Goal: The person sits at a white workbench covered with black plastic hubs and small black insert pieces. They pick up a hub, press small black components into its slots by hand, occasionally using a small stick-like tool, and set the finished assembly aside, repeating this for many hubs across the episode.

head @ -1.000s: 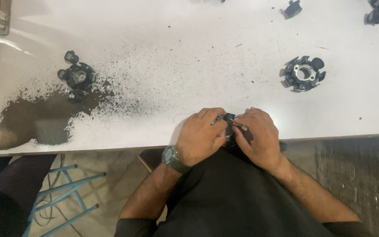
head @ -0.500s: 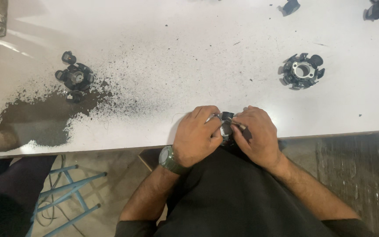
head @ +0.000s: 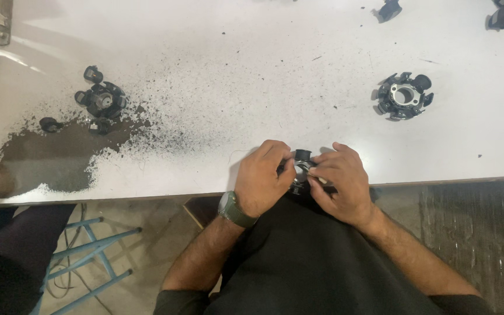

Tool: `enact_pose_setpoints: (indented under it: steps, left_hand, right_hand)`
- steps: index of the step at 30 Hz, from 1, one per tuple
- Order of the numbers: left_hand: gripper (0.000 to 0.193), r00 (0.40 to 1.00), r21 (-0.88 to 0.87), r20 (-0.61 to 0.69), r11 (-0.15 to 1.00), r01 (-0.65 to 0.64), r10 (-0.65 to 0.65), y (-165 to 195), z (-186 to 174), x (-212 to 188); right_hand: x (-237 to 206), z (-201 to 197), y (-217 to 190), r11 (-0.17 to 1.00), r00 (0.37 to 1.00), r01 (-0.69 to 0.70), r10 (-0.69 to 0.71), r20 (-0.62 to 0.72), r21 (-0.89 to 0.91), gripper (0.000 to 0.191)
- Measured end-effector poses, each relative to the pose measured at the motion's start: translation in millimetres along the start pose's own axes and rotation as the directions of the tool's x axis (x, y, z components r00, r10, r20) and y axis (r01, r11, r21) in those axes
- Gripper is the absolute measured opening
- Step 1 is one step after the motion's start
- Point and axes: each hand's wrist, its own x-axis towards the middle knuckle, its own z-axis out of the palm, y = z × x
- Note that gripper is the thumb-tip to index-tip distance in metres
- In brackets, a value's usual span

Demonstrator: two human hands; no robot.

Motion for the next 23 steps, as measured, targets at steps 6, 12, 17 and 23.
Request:
enact_pose_setpoints:
  steps: [6,12,17,23]
  left_hand:
    - [0.01,0.996,-0.04,-0.065,0.997,-0.069,0.067,-6.6,2.0,-5.0]
    - [0.012,0.999,-0.05,0.014,0.998,-0.046,0.046,-13.1,0.8,-10.5]
    - [0.016,0.986,0.069,-0.055,0.986,-0.154,0.158,-17.6,6.4,-18.7]
    - [0.016,0.972,0.128,-0.106,0.972,-0.197,0.211,-27.4,17.0,-30.1]
  right_hand:
    - [2.3,3.5,-0.3,0.998,0.999,-0.019,0.021,0.042,-0.057,0.033]
    - [5.4,5.6,-4.4,0.997,0.999,-0.029,0.032,0.042,-0.071,0.032]
    - [4.3,9.4,-6.3,0.997,0.999,-0.031,0.034,0.035,-0.074,0.03]
    - [0.5,16.2,-7.1,0.995,0.999,0.0,0.005,0.051,-0.101,0.032]
